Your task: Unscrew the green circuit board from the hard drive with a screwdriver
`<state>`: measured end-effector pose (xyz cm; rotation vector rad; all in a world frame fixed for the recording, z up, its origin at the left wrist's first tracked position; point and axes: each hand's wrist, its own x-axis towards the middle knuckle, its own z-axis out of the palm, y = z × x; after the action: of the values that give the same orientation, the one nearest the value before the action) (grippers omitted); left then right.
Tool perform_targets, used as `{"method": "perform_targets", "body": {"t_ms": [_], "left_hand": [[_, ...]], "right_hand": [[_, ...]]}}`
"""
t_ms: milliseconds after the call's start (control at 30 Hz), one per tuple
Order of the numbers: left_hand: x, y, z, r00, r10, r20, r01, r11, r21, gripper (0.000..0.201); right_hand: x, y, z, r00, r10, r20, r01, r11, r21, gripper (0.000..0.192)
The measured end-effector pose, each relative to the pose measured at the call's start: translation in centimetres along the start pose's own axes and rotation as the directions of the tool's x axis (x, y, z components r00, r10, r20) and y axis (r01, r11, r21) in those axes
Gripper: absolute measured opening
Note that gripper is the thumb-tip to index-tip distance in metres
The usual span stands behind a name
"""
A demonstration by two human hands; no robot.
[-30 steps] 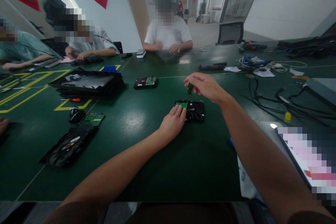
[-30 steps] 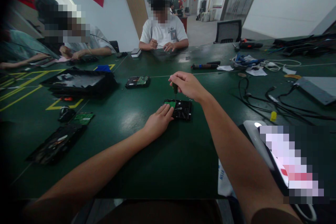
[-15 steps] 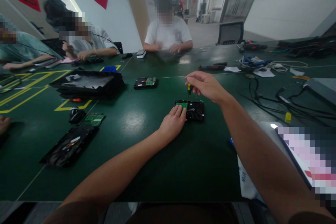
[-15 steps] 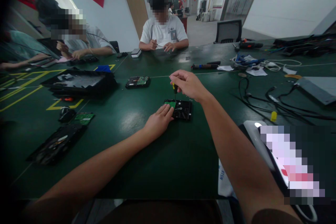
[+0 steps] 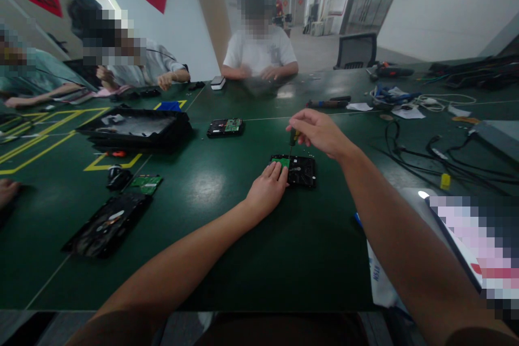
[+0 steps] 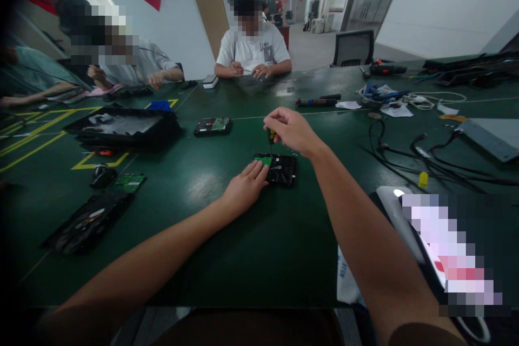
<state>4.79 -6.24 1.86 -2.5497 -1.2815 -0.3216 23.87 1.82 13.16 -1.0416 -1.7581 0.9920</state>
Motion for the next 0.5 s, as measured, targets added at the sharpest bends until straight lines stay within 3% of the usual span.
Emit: {"method": "perform_targets", "body": {"t_ms": [167,500], "left_hand": [[0.02,0.01,0.07,1.000,0.003,-0.014,-0.003,1.000,-0.002,0.044],[-0.03,-0.02,0.07,1.000,0.008,-0.011,-0.008,1.000,0.000,0.045]], "right_hand": [[0.10,0.03,0.07,1.000,0.002,0.016,-0.003,1.000,0.027,0.035],[0.06,0.23,-0.15,0.999,-0.019,-0.036,0.017,0.998,-0.066,0.025]]}}
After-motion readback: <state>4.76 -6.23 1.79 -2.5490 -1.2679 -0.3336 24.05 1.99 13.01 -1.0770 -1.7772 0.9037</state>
